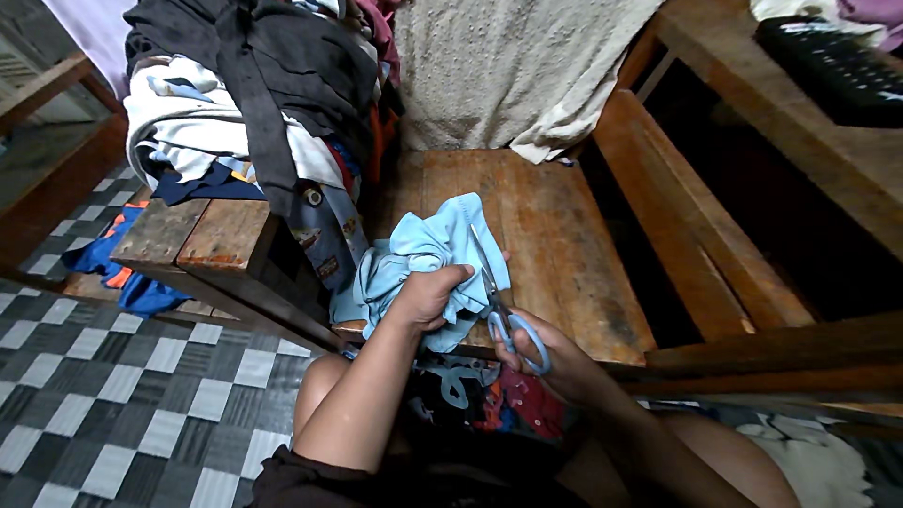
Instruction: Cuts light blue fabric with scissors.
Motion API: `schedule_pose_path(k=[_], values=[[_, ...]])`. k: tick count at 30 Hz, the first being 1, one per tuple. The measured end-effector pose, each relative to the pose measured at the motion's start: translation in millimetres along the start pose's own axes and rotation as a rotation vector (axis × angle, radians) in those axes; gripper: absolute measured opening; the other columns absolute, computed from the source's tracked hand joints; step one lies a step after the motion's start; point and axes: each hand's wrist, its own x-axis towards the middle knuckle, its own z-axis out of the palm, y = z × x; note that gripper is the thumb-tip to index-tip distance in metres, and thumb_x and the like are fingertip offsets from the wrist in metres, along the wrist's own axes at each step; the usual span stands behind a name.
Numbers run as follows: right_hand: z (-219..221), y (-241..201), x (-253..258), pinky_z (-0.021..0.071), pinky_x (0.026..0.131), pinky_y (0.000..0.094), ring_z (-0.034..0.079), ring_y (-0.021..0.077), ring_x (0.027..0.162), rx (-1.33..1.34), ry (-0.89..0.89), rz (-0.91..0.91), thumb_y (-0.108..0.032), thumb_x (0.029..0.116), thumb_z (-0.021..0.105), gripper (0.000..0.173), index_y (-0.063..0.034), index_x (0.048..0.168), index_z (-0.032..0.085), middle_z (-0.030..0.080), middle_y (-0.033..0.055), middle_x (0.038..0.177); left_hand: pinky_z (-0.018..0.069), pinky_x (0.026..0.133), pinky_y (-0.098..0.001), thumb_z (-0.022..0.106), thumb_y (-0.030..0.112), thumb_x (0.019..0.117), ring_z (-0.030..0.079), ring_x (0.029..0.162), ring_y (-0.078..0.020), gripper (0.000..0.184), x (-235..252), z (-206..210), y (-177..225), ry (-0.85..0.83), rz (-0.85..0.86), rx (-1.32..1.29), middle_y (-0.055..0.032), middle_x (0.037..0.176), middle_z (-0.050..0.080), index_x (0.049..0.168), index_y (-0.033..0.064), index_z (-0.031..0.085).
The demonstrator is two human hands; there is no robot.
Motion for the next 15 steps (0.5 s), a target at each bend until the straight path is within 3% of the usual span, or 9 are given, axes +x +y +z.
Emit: schedule_pose_path(k=[4,7,10,15], values=[[3.0,-0.3,-0.2,0.0424,0.054,0.0101,0.049,-0.0059,0.055,0.014,0.028,0.013,-0.058,0.0877,0.071,0.045,-0.0177,0.1,0.055,0.053,-0.0157,0.067,0.0608,0.076,-0.0286,0.048,-0.007,0.0925,0.072,0.079,-0.0124,0.019,-2.2,3.9,4.2,0.047,-0.003,0.012,-0.0051,0.085,0.073,0.105,0.0013,0.06],[4.9,-2.0,-0.5,0.0427,0.054,0.0098,0.05,-0.0064,0.055,0.019,0.044,0.019,-0.052,0.0898,0.071,0.039,-0.0178,0.1,0.055,0.054,-0.0163,0.067,0.0606,0.077,-0.0286,0.047,-0.007,0.0929,0.072,0.081,-0.0122,0.021,-1.9,2.2,4.9,0.046,0.0,0.015,-0.0054,0.088,0.073,0.107,0.0014,0.059],[6.7,-4.3,-1.2,0.0435,0.054,0.0099,0.05,-0.0062,0.055,0.029,0.072,0.032,-0.051,0.0897,0.071,0.038,-0.0182,0.099,0.055,0.054,-0.0164,0.067,0.0601,0.07,-0.0276,0.047,-0.007,0.0936,0.07,0.071,-0.0115,0.017,-2.2,3.6,6.7,0.092,-0.01,-0.006,-0.0042,0.077,0.071,0.096,0.0033,0.06],[4.9,-4.7,-0.7,0.0432,0.053,0.0099,0.05,-0.0058,0.054,0.063,0.056,0.049,-0.049,0.0886,0.073,0.037,-0.0181,0.097,0.055,0.053,-0.0156,0.066,0.0601,0.07,-0.0297,0.046,-0.008,0.0951,0.07,0.072,-0.0134,0.017,2.0,1.4,5.7,0.199,-0.006,-0.128,-0.0061,0.079,0.07,0.098,0.0036,0.058]])
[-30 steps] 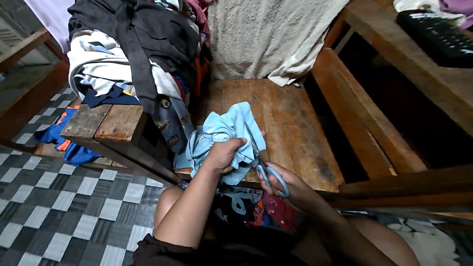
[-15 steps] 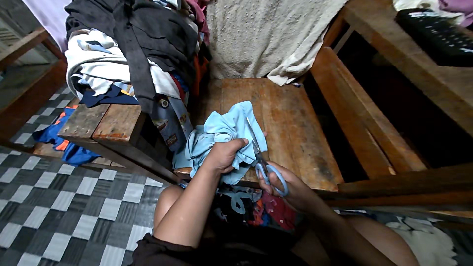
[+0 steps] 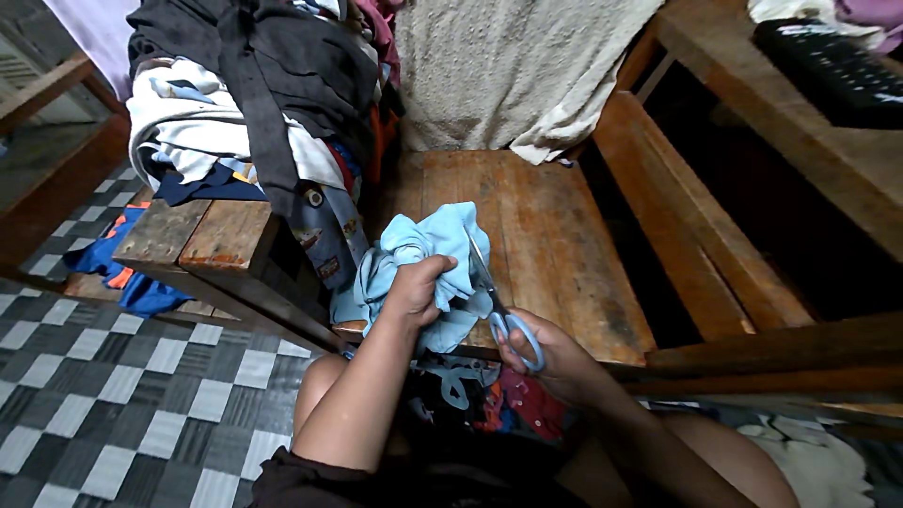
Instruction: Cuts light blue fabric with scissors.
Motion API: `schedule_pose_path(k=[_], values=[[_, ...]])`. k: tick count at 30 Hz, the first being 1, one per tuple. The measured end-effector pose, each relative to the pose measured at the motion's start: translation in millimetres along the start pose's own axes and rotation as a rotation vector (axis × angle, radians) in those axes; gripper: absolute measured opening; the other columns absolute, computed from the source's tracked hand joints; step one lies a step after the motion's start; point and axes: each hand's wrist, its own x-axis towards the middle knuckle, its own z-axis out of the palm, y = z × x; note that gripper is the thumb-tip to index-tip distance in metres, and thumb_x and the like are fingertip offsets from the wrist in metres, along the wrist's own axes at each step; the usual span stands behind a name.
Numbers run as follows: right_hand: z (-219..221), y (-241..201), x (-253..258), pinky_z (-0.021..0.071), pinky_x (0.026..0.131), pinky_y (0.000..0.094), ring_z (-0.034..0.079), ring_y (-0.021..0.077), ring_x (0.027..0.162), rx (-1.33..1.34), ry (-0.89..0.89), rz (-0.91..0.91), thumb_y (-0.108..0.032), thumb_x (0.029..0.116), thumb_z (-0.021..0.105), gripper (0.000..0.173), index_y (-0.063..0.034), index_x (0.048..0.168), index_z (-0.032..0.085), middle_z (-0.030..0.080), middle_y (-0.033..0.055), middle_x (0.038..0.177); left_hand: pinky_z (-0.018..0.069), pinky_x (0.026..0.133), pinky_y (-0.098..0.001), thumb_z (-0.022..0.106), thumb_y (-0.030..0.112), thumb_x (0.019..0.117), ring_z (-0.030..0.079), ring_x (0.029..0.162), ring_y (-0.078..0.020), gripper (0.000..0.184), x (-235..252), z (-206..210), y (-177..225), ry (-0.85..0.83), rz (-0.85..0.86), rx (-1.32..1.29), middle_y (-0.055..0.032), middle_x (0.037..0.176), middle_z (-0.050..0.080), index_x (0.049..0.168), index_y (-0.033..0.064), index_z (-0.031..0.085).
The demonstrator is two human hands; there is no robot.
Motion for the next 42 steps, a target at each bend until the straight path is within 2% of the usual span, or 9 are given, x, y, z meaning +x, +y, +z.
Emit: schedule_pose_path(k=[2,7,9,14,21,25,30,35,42], values=[[-1,0,0,0.0429,0.054,0.0097,0.05,-0.006,0.054,-0.002,-0.026,0.008,-0.047,0.0889,0.073,0.034,-0.0185,0.096,0.055,0.054,-0.0157,0.066,0.0601,0.07,-0.0307,0.046,-0.008,0.0938,0.07,0.073,-0.0141,0.019,2,-2,-1,0.004,0.006,-0.033,-0.0066,0.08,0.07,0.099,0.0041,0.059],[0,2,0,0.0432,0.055,0.0104,0.05,-0.0059,0.056,-0.011,-0.062,-0.029,-0.058,0.0848,0.074,0.046,-0.0182,0.099,0.055,0.054,-0.0158,0.067,0.0603,0.069,-0.0292,0.046,-0.011,0.0901,0.07,0.071,-0.0126,0.019,-4,0,-2,-0.054,-0.011,0.056,-0.005,0.077,0.07,0.096,0.0027,0.059],[0,4,1,0.0428,0.055,0.0105,0.05,-0.0058,0.057,-0.016,-0.061,-0.062,-0.06,0.086,0.072,0.049,-0.0171,0.101,0.054,0.054,-0.0154,0.068,0.0603,0.069,-0.0285,0.048,-0.011,0.0881,0.07,0.071,-0.0116,0.019,-5,0,-4,-0.08,-0.012,0.108,-0.0039,0.076,0.071,0.095,0.0031,0.059],[1,5,4,0.0427,0.056,0.0098,0.05,-0.0061,0.056,-0.003,-0.028,-0.11,-0.058,0.0902,0.068,0.046,-0.0164,0.103,0.053,0.055,-0.0157,0.069,0.0598,0.07,-0.0266,0.051,-0.013,0.0874,0.069,0.071,-0.0091,0.02,-8,2,-8,-0.124,0.002,0.208,-0.001,0.076,0.07,0.094,0.0049,0.059],[3,6,4,0.0418,0.055,0.0093,0.049,-0.0065,0.057,0.028,-0.002,-0.129,-0.056,0.0909,0.068,0.043,-0.0168,0.102,0.055,0.054,-0.0153,0.069,0.0593,0.07,-0.0263,0.052,-0.012,0.0859,0.069,0.071,-0.008,0.02,-6,1,-11,-0.146,0.024,0.238,-0.0002,0.076,0.069,0.092,0.006,0.059],[5,4,3,0.0424,0.056,0.0091,0.049,-0.007,0.057,0.022,0.024,-0.125,-0.05,0.093,0.068,0.036,-0.0174,0.1,0.055,0.054,-0.0165,0.068,0.0587,0.071,-0.0255,0.053,-0.012,0.0859,0.068,0.072,-0.0066,0.021,-6,1,-11,-0.132,0.044,0.296,0.0016,0.077,0.068,0.094,0.0067,0.059],[7,2,2,0.0422,0.054,0.0094,0.048,-0.0067,0.055,-0.004,0.058,-0.091,-0.03,0.0981,0.062,0.015,-0.017,0.098,0.055,0.053,-0.0159,0.066,0.0579,0.068,-0.0253,0.054,-0.011,0.0855,0.067,0.069,-0.0064,0.02,-5,1,-9,-0.121,0.042,0.327,0.0016,0.074,0.067,0.09,0.007,0.06],[9,2,1,0.0419,0.053,0.0095,0.049,-0.0064,0.054,0.055,0.063,-0.084,-0.045,0.0928,0.07,0.032,-0.0174,0.099,0.055,0.054,-0.0154,0.066,0.0574,0.072,-0.024,0.056,-0.01,0.0837,0.066,0.074,-0.0036,0.02,-5,-3,-8,-0.161,0.076,0.437,0.0047,0.077,0.067,0.092,0.0083,0.06],[5,0,2,0.0412,0.053,0.0091,0.049,-0.0064,0.055,0.074,0.052,-0.125,-0.059,0.0898,0.067,0.046,-0.0169,0.102,0.054,0.055,-0.015,0.068,0.0541,0.074,-0.0208,0.062,-0.004,0.0834,0.062,0.077,0.0015,0.013,-7,-7,-8,-0.281,0.114,0.708,0.0076,0.079,0.063,0.089,0.0083,0.062]])
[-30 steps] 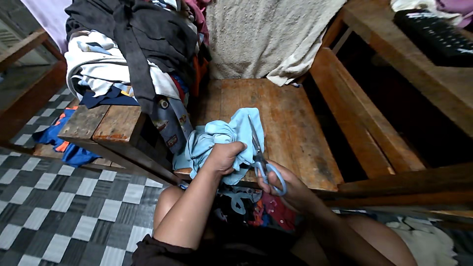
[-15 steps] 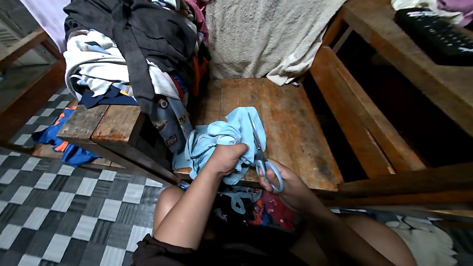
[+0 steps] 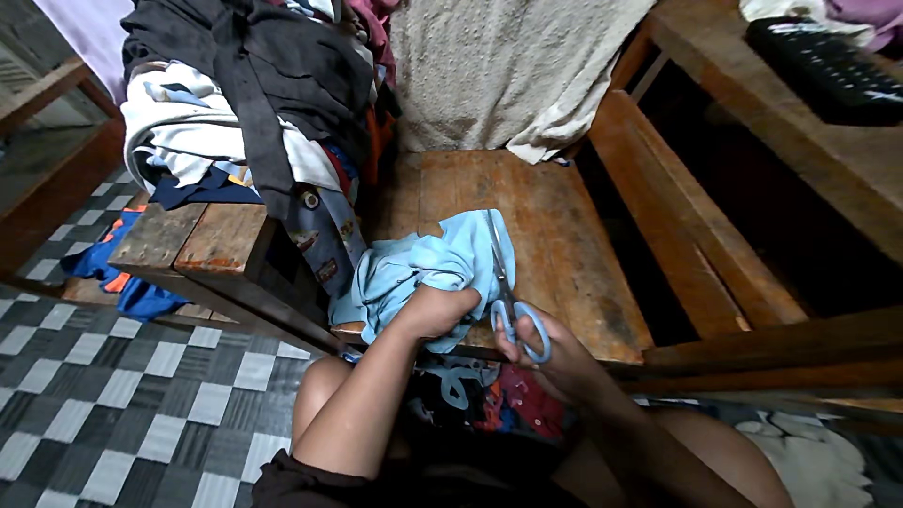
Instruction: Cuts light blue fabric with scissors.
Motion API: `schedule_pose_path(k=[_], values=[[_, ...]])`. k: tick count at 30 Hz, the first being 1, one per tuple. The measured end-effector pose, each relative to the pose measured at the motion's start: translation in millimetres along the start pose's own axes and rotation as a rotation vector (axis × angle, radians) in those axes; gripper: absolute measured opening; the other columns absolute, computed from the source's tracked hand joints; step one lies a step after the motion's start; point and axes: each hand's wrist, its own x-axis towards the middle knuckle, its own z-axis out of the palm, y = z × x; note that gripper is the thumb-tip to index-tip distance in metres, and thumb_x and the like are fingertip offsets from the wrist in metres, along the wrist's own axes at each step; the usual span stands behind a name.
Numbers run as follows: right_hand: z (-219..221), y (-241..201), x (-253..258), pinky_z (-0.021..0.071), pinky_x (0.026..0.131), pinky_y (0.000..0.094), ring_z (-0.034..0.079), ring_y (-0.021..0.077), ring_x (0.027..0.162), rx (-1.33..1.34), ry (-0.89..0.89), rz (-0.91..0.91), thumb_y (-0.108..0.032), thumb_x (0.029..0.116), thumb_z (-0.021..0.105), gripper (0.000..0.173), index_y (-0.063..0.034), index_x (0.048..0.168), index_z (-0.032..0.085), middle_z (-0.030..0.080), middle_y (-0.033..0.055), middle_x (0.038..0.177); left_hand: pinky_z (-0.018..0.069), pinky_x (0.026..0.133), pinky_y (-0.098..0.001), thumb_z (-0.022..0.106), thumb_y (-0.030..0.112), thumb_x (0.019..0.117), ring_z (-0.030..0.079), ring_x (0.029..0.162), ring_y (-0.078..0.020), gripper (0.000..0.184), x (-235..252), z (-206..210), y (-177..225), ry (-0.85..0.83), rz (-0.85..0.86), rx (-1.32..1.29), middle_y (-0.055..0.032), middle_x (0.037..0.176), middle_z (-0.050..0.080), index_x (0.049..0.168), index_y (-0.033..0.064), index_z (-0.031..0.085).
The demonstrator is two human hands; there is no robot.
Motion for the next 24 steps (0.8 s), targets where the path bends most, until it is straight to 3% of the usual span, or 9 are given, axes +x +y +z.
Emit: schedule_pose_path(k=[7,12,14,17,18,20,22,23,24], values=[[-2,-2,0,0.0411,0.054,0.0089,0.048,-0.0063,0.055,-0.024,0.015,0.02,-0.054,0.0928,0.067,0.04,-0.0165,0.101,0.054,0.054,-0.015,0.068,0.0538,0.074,-0.0206,0.061,-0.005,0.0818,0.062,0.078,0.0017,0.015,1,-1,-3,-0.018,0.043,-0.012,0.008,0.079,0.063,0.088,0.0087,0.061],[-1,-6,-1,0.0432,0.054,0.0094,0.05,-0.0067,0.054,-0.087,0.049,0.031,-0.039,0.0975,0.063,0.024,-0.0173,0.099,0.055,0.053,-0.0163,0.066,0.0536,0.07,-0.0207,0.061,-0.005,0.0826,0.061,0.072,0.0012,0.016,1,-1,0,-0.03,-0.005,-0.004,0.0083,0.075,0.062,0.084,0.0104,0.061],[-3,-8,-1,0.0429,0.053,0.009,0.049,-0.0069,0.054,-0.106,0.059,0.047,-0.043,0.0962,0.065,0.027,-0.0174,0.099,0.055,0.053,-0.0167,0.065,0.0551,0.073,-0.0217,0.062,-0.006,0.0831,0.064,0.076,0.0002,0.015,2,-1,-1,-0.047,0.003,-0.06,0.0076,0.079,0.065,0.089,0.0087,0.062],[-10,-11,-2,0.0433,0.053,0.0092,0.05,-0.0066,0.054,-0.115,0.014,0.034,-0.048,0.0924,0.069,0.033,-0.0184,0.099,0.056,0.054,-0.0167,0.066,0.0582,0.084,-0.0247,0.073,-0.002,0.0819,0.069,0.085,-0.0028,0.02,0,-4,-5,-0.056,0.116,-0.281,0.0053,0.087,0.072,0.099,0.0053,0.065],[-13,-11,-3,0.0437,0.054,0.0093,0.051,-0.0068,0.054,-0.122,-0.02,0.017,-0.05,0.0909,0.071,0.034,-0.0193,0.099,0.056,0.055,-0.017,0.066,0.0583,0.085,-0.0249,0.079,0.005,0.0793,0.069,0.087,-0.0028,0.024,-2,-7,-9,-0.065,0.199,-0.384,0.0061,0.089,0.073,0.099,0.008,0.067],[-20,-13,-4,0.0444,0.054,0.0092,0.051,-0.0075,0.056,-0.153,-0.097,-0.006,-0.057,0.0872,0.071,0.04,-0.0216,0.098,0.057,0.055,-0.0178,0.067,0.0586,0.084,-0.0241,0.086,0.037,0.0763,0.071,0.091,-0.002,0.033,-7,-13,-22,-0.145,0.367,-0.604,0.0083,0.096,0.076,0.102,0.0202,0.074],[-27,-14,-5,0.0444,0.053,0.0096,0.051,-0.0077,0.055,-0.194,-0.137,0.001,-0.061,0.0843,0.072,0.043,-0.0227,0.097,0.056,0.055,-0.018,0.067,0.0587,0.09,-0.0296,0.074,0.066,0.0775,0.072,0.102,-0.007,0.054,0,-23,-34,-0.292,0.439,-0.801,0.0046,0.108,0.077,0.113,0.0255,0.076],[-30,-15,-5,0.0444,0.053,0.0096,0.051,-0.0078,0.055,-0.216,-0.148,0.021,-0.06,0.0842,0.073,0.043,-0.0228,0.097,0.056,0.055,-0.0182,0.067,0.0593,0.09,-0.0314,0.07,0.076,0.0734,0.072,0.101,-0.0089,0.065,5,-27,-35,-0.249,0.41,-0.883,0.0031,0.108,0.077,0.113,0.0251,0.076],[-32,-15,-5,0.0444,0.053,0.0099,0.051,-0.0076,0.055,-0.233,-0.153,0.049,-0.054,0.0853,0.075,0.039,-0.0222,0.096,0.056,0.055,-0.0182,0.067,0.0597,0.087,-0.0312,0.064,0.084,0.0691,0.072,0.099,-0.0093,0.075,6,-27,-33,-0.099,0.342,-0.932,0.002,0.104,0.077,0.11,0.0233,0.076]])
